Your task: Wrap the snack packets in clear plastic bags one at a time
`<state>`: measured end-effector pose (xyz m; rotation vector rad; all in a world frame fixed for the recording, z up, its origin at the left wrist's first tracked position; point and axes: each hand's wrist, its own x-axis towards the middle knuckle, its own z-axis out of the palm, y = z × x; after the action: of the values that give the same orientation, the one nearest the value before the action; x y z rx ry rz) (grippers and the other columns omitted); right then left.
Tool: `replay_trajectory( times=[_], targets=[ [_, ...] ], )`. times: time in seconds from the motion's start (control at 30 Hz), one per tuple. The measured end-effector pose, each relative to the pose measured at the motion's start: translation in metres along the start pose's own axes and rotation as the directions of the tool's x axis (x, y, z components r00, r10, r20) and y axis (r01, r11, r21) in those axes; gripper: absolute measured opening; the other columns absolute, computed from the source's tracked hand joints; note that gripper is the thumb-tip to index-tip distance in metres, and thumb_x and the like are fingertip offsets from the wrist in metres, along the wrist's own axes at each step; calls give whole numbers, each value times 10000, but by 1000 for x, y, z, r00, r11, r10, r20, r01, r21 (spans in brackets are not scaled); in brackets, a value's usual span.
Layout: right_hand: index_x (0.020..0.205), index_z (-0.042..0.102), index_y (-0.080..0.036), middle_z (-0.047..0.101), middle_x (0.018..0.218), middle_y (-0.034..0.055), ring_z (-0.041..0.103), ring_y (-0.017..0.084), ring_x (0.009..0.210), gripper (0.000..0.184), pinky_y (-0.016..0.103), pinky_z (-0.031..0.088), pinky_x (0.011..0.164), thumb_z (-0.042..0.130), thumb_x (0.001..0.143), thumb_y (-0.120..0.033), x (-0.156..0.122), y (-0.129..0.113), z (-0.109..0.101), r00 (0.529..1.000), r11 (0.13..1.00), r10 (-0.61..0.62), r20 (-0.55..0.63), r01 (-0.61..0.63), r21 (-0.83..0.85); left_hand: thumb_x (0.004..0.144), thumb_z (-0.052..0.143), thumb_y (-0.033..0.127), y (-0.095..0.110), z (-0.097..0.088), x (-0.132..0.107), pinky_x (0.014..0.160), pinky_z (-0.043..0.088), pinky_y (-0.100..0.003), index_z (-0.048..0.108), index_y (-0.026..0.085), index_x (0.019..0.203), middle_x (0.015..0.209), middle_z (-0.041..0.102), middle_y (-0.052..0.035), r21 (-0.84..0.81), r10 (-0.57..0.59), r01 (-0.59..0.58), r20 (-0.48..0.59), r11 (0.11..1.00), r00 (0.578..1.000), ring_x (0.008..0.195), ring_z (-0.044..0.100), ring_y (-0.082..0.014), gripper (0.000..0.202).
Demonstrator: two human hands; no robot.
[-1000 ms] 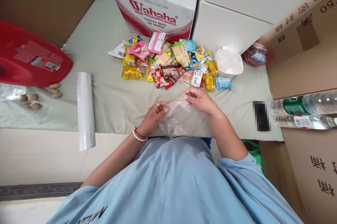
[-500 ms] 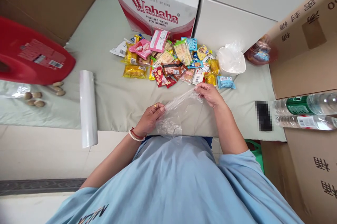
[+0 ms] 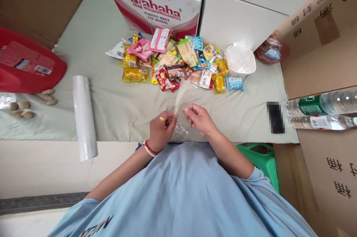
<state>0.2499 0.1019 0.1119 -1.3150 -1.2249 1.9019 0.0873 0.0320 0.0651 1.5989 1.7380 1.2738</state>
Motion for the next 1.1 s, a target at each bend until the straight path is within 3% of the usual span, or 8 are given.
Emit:
replay_trajectory(
  times=[0.1, 0.23, 0.4, 0.53, 0.67, 0.77, 0.9, 1.1],
  targets=[
    [847, 646, -202, 571, 737, -31, 465, 88, 577, 554, 195, 312, 407, 812, 705, -711, 6, 0, 8, 1000, 999, -6, -31, 8, 49, 1003, 500, 242, 5, 0, -2, 567, 270, -278, 615, 221, 828, 662, 513, 22, 193, 184, -193, 63, 962, 981, 552, 418, -124, 210],
    [761, 620, -209, 485, 615, -64, 410, 87, 544, 481, 197, 322, 417, 868, 678, -612, 11, -4, 7, 994, 995, -79, -75, 83, 49, 1018, 471, 233, 6, -2, -5, 566, 213, -309, 633, 233, 805, 634, 460, 12, 332, 236, -277, 157, 902, 959, 543, 364, -145, 267],
    [845, 678, -215, 556, 737, -38, 483, 105, 648, 411, 195, 391, 475, 879, 668, -526, 11, -5, 3, 986, 987, -93, -142, 111, 119, 1038, 436, 233, 0, 0, -12, 577, 249, -312, 668, 231, 878, 689, 509, -8, 312, 253, -319, 235, 895, 939, 584, 414, -156, 282],
    [873, 674, -227, 535, 721, -48, 470, 106, 630, 371, 215, 407, 510, 859, 697, -496, 14, 0, 0, 978, 983, -125, -167, 145, 112, 1043, 472, 307, 3, 3, -19, 615, 366, -299, 691, 226, 985, 820, 615, -40, 132, 294, -363, 369, 922, 882, 690, 537, -166, 241],
    [906, 693, -224, 620, 790, -13, 504, 118, 625, 214, 256, 447, 575, 728, 863, -430, 8, 6, -2, 929, 931, -341, -147, 312, -188, 1004, 590, 369, 9, -1, -14, 817, 498, -348, 710, 226, 1083, 1028, 665, -82, -94, 224, -207, 223, 974, 949, 925, 619, -201, 203],
    [1018, 749, -228, 659, 885, 27, 577, 148, 716, 164, 290, 495, 685, 611, 968, -303, 0, 8, -3, 823, 715, -566, -44, 464, -524, 994, 609, 373, 12, -5, 0, 744, 483, -317, 706, 228, 969, 940, 638, -42, -253, -43, 63, 83, 965, 996, 801, 582, -162, 176],
    [1192, 769, -262, 625, 892, 39, 611, 167, 783, 344, 296, 512, 727, 502, 1003, -155, -6, 13, -3, 718, 462, -685, 127, 562, -687, 919, 701, 408, 17, -7, 24, 708, 469, -282, 658, 221, 903, 882, 633, -10, -458, -296, 298, 79, 837, 952, 779, 572, -147, 192],
    [1359, 718, -312, 561, 867, 32, 566, 178, 781, 485, 298, 480, 698, 488, 990, -97, -4, 22, -3, 631, 257, -739, 234, 586, -768, 780, 832, 418, 23, -6, 42, 809, 506, -298, 674, 206, 1002, 926, 665, -14, -510, -374, 362, 84, 780, 924, 819, 593, -146, 345]
  ],
)
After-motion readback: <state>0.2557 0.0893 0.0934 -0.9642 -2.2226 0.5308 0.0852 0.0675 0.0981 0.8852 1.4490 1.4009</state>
